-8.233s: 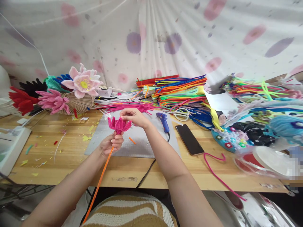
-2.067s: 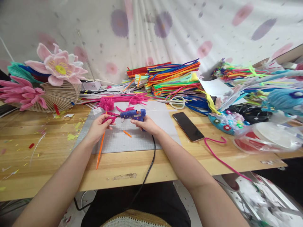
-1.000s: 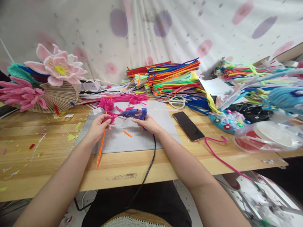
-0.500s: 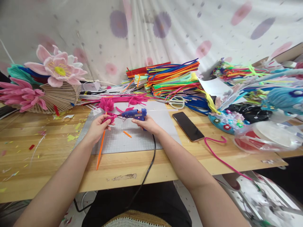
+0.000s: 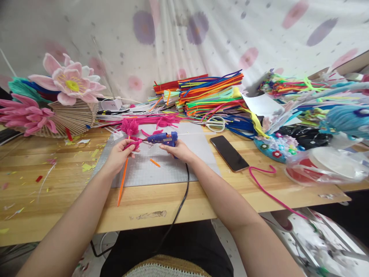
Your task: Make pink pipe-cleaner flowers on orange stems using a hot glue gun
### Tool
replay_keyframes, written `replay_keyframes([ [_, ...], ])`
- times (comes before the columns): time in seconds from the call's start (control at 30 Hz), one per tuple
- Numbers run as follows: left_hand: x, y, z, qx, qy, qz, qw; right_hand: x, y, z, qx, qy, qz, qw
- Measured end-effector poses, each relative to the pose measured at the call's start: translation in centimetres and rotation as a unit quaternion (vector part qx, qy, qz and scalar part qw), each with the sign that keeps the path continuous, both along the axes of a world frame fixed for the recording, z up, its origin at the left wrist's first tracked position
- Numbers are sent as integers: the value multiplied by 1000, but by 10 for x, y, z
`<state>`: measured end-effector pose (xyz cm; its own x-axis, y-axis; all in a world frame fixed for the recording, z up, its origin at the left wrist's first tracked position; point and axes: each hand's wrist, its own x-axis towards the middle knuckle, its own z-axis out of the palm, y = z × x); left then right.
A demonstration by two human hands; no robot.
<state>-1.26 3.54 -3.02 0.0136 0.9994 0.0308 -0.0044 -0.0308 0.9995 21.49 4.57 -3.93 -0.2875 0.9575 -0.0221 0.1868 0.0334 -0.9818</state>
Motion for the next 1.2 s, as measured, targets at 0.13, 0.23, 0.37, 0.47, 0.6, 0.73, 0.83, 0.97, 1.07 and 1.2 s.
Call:
replay_keyframes([
  [0.13,0,0,-1,1,0,1,1000,1,1,1,-6,-9,-26,1000],
  [0.23,0,0,0,3,2,-1,1000,0,-1,2,-5,8,-11,1000],
  [0.37,1,0,1,3,3,-3,1000,-1,-1,2,-3,1,-6,1000],
  [0.47,0,0,0,2,2,-1,1000,0,1,0,0,-15,-22,1000],
  [0.6,0,0,0,5,-5,-1,1000,2,2,-1,2,-8,-22,1000],
  [0.73,0,0,0,5,-9,-2,1000,1,-1,1,2,9,5,1000],
  [0.83,0,0,1,2,-11,1,1000,0,-1,1,-3,4,2,1000],
  [0.97,1,0,2,-1,-13,4,1000,2,1,1,-7,-7,-21,1000],
  [1.07,0,0,1,-2,-14,4,1000,2,0,2,-3,11,-12,1000],
  [1.2,0,0,1,0,-17,2,1000,0,-4,4,-1,29,13,999],
])
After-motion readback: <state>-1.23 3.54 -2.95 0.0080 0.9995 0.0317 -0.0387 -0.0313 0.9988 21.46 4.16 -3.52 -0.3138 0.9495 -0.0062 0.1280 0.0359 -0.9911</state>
